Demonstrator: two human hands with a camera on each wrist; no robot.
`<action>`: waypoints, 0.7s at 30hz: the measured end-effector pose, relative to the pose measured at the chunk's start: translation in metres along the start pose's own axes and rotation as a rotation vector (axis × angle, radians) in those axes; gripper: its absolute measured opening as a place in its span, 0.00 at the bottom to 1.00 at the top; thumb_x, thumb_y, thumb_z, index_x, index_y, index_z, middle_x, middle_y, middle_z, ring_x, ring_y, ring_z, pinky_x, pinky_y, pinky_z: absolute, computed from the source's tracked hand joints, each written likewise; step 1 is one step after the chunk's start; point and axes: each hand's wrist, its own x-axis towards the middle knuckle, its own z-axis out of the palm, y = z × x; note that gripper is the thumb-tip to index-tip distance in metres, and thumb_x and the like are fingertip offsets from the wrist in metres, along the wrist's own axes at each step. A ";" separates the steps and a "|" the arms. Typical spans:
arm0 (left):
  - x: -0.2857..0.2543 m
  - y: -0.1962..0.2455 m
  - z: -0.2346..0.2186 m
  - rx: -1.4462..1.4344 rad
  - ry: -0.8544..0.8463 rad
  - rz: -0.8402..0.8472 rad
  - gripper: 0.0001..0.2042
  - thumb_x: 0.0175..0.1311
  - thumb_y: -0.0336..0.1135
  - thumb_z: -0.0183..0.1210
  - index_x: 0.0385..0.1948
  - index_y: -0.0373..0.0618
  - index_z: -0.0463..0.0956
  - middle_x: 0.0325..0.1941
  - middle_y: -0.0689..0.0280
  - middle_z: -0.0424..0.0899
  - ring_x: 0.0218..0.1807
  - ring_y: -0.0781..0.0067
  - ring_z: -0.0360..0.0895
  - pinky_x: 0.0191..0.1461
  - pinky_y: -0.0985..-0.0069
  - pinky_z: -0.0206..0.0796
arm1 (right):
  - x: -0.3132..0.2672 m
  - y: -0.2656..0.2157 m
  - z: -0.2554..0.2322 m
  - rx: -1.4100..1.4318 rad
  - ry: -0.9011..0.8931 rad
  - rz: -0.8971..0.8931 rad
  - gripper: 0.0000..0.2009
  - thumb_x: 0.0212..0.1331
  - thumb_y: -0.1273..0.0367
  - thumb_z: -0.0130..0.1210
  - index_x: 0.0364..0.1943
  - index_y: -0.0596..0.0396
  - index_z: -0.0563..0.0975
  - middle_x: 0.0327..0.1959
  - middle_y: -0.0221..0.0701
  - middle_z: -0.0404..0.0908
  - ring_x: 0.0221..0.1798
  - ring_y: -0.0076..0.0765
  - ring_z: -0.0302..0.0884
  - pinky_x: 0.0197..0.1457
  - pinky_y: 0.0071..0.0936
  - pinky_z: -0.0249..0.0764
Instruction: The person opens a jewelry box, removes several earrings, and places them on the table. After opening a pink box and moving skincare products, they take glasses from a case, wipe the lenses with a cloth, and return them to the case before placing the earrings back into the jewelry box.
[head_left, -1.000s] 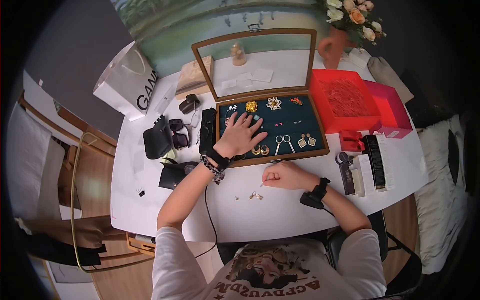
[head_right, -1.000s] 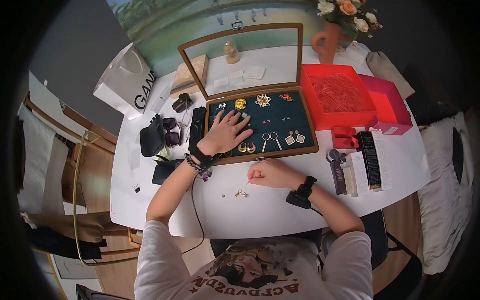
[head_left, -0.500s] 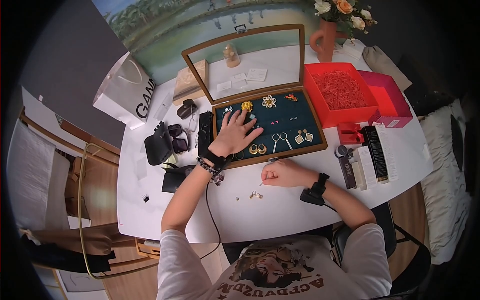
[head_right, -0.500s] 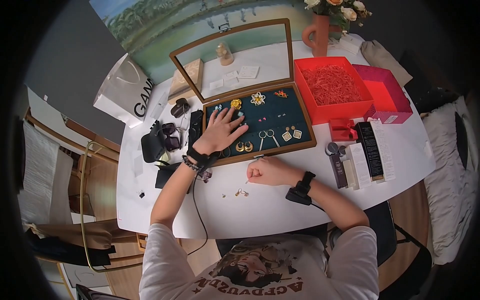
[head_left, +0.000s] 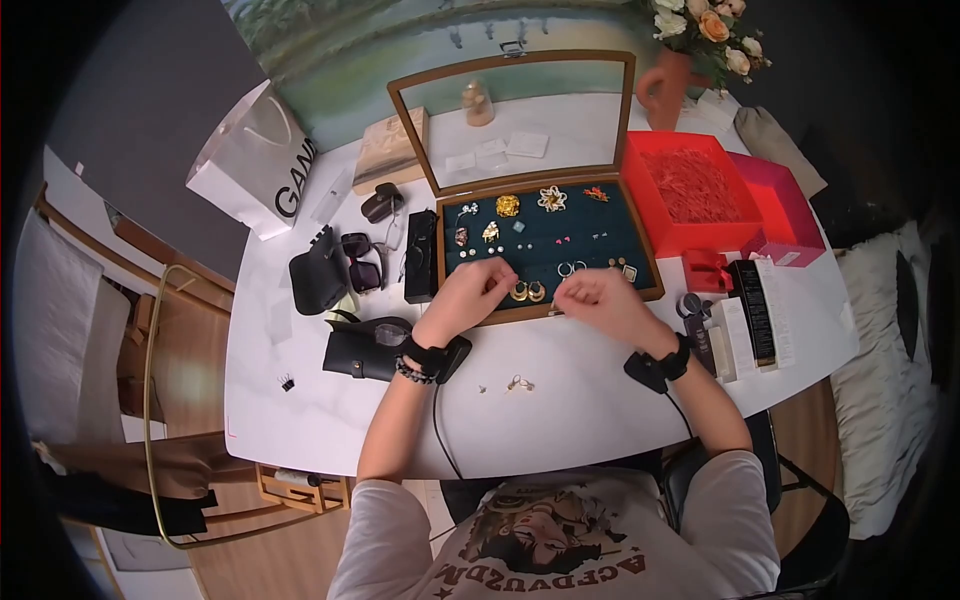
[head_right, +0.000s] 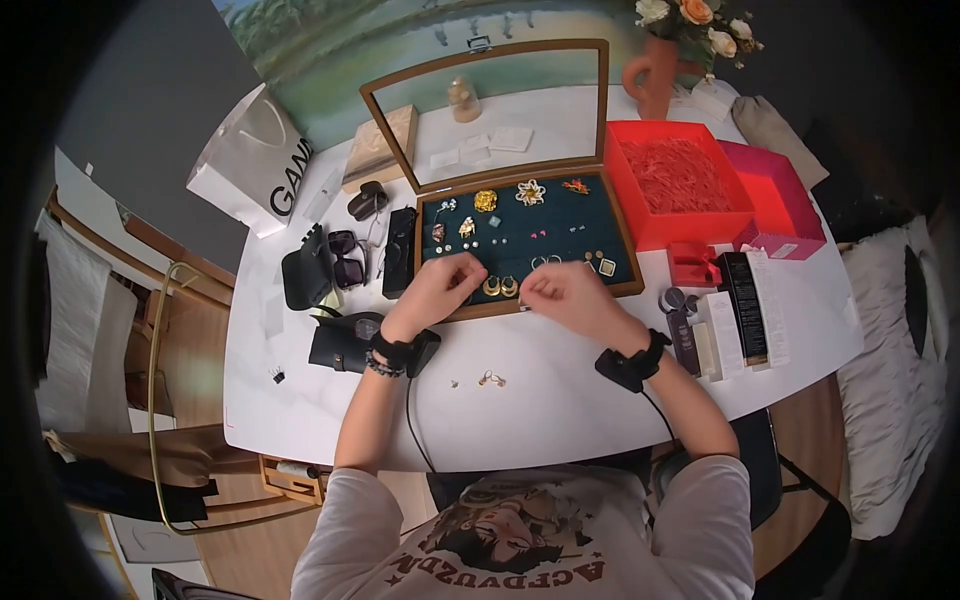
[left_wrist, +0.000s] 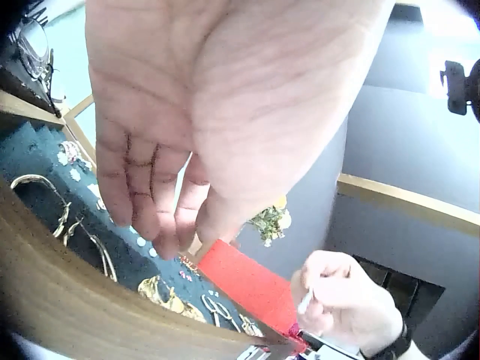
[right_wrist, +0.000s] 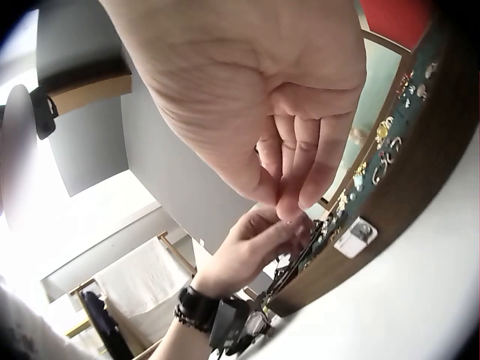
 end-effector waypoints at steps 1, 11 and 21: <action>0.000 0.000 0.002 -0.007 0.007 0.002 0.08 0.71 0.32 0.62 0.39 0.34 0.82 0.30 0.60 0.87 0.31 0.72 0.84 0.37 0.75 0.73 | 0.005 -0.006 -0.004 0.010 0.088 0.013 0.05 0.67 0.74 0.63 0.40 0.64 0.84 0.33 0.28 0.87 0.37 0.16 0.83 0.41 0.18 0.79; 0.001 -0.002 0.019 0.004 -0.194 0.070 0.11 0.71 0.37 0.60 0.34 0.37 0.82 0.25 0.57 0.85 0.28 0.60 0.84 0.34 0.68 0.72 | 0.104 0.005 -0.061 -0.376 0.226 -0.122 0.05 0.65 0.76 0.61 0.39 0.66 0.84 0.32 0.33 0.88 0.36 0.23 0.86 0.42 0.23 0.81; -0.001 -0.008 0.024 -0.026 -0.202 0.046 0.11 0.72 0.39 0.60 0.35 0.41 0.81 0.26 0.59 0.84 0.29 0.57 0.83 0.37 0.65 0.72 | 0.160 0.016 -0.072 -0.624 -0.132 -0.037 0.04 0.57 0.80 0.59 0.28 0.66 0.84 0.24 0.34 0.86 0.28 0.26 0.86 0.36 0.25 0.81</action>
